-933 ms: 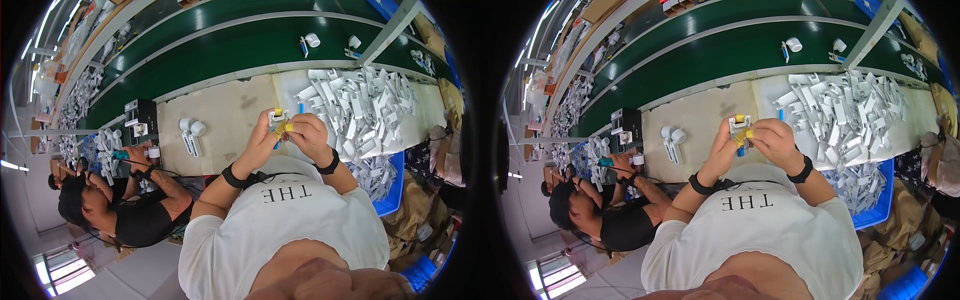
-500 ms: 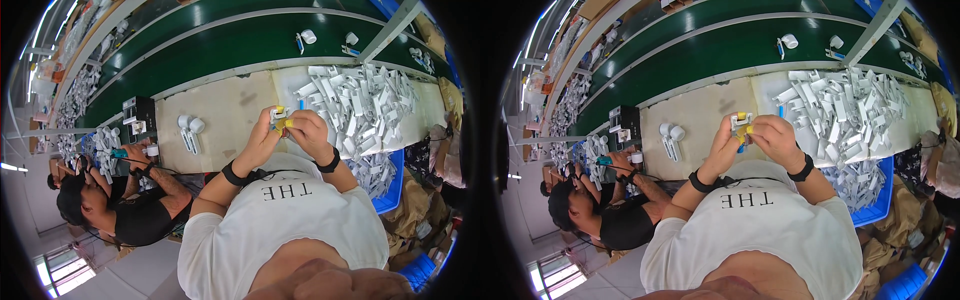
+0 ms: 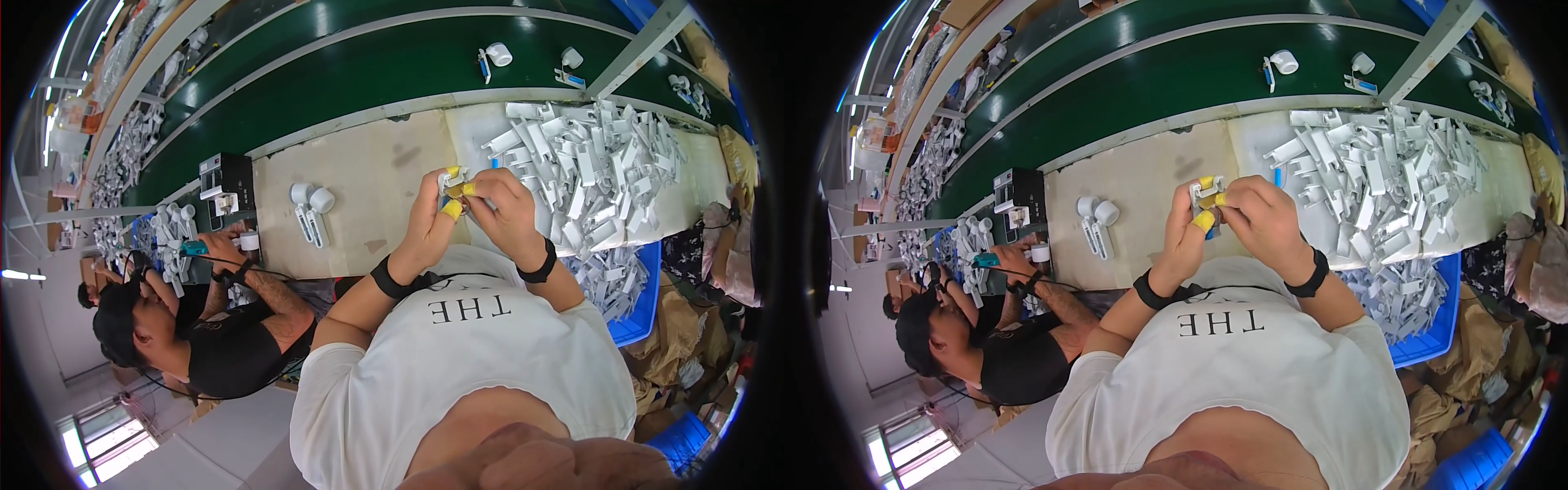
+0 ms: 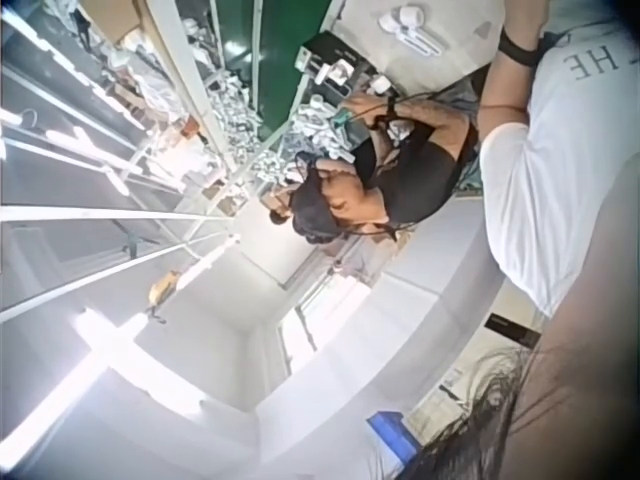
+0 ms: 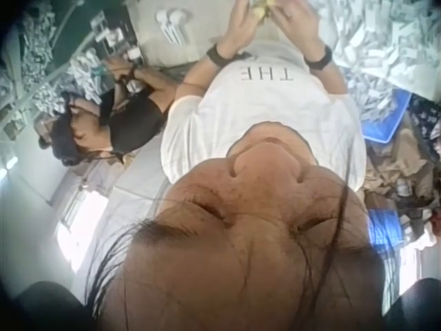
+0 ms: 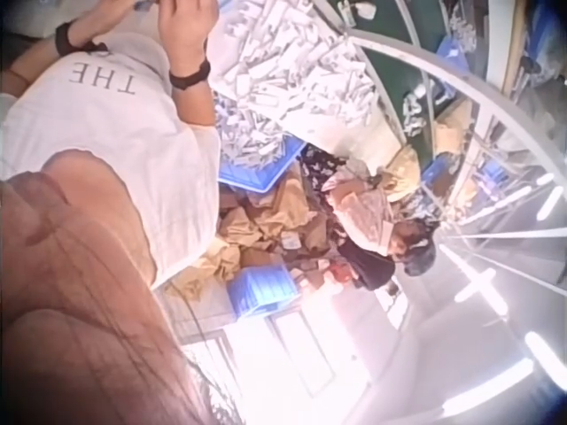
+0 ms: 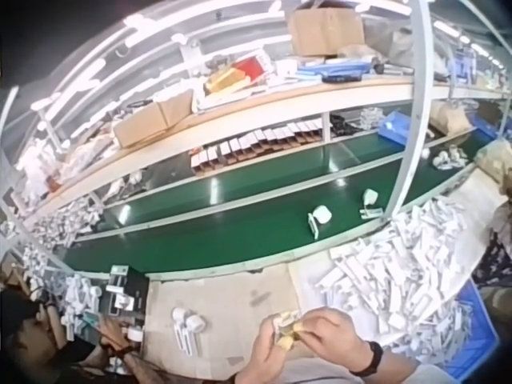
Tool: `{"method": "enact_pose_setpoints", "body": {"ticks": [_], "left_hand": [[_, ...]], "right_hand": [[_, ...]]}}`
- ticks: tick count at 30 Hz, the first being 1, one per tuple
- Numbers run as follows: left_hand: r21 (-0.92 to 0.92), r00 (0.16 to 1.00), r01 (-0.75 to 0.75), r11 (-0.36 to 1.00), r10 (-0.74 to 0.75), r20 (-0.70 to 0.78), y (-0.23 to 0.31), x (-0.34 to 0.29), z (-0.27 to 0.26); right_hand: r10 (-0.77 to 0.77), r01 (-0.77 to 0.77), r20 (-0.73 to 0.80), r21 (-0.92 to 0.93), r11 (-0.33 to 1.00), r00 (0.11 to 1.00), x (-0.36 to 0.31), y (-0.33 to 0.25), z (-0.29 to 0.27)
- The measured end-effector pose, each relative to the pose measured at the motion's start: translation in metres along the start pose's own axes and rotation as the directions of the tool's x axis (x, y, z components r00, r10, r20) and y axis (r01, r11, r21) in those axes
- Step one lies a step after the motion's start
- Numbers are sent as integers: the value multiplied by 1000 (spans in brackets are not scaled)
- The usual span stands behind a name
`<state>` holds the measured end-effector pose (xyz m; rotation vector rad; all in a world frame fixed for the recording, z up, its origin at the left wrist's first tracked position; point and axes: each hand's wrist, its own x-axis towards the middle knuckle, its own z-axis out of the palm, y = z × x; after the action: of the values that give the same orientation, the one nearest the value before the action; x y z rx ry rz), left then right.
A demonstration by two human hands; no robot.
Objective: The person picks up a fan head and a handle, fits them together, and places the assembly on the table. They repeat this process multiple times, occasionally placing completed units onto the conveyor belt.
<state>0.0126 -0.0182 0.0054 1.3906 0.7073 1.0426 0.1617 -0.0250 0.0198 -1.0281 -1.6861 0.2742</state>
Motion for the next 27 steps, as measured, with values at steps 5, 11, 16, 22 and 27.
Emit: {"method": "enact_pose_setpoints", "body": {"ticks": [5, 11, 16, 22, 27], "left_hand": [[128, 999, -36, 991, 37, -9, -4, 0, -2], [123, 999, -28, 992, 31, -25, -6, 0, -2], [98, 998, 20, 995, -14, -57, -1, 0, 1], [141, 999, 14, 990, -6, -52, 1, 0, 1], [297, 994, -33, 954, 62, -89, 1, 3, 3]], "right_hand": [[-10, 10, 2, -21, 1000, 1000, 1, 0, 2], [-15, 15, 0, -50, 999, 1000, 2, -2, 3], [-22, 24, 35, -59, 998, 999, 1, 0, 1], [-15, 16, 34, -37, 999, 999, 1, 0, 2], [-6, 12, 41, -135, 991, 999, 0, -2, 5]]}}
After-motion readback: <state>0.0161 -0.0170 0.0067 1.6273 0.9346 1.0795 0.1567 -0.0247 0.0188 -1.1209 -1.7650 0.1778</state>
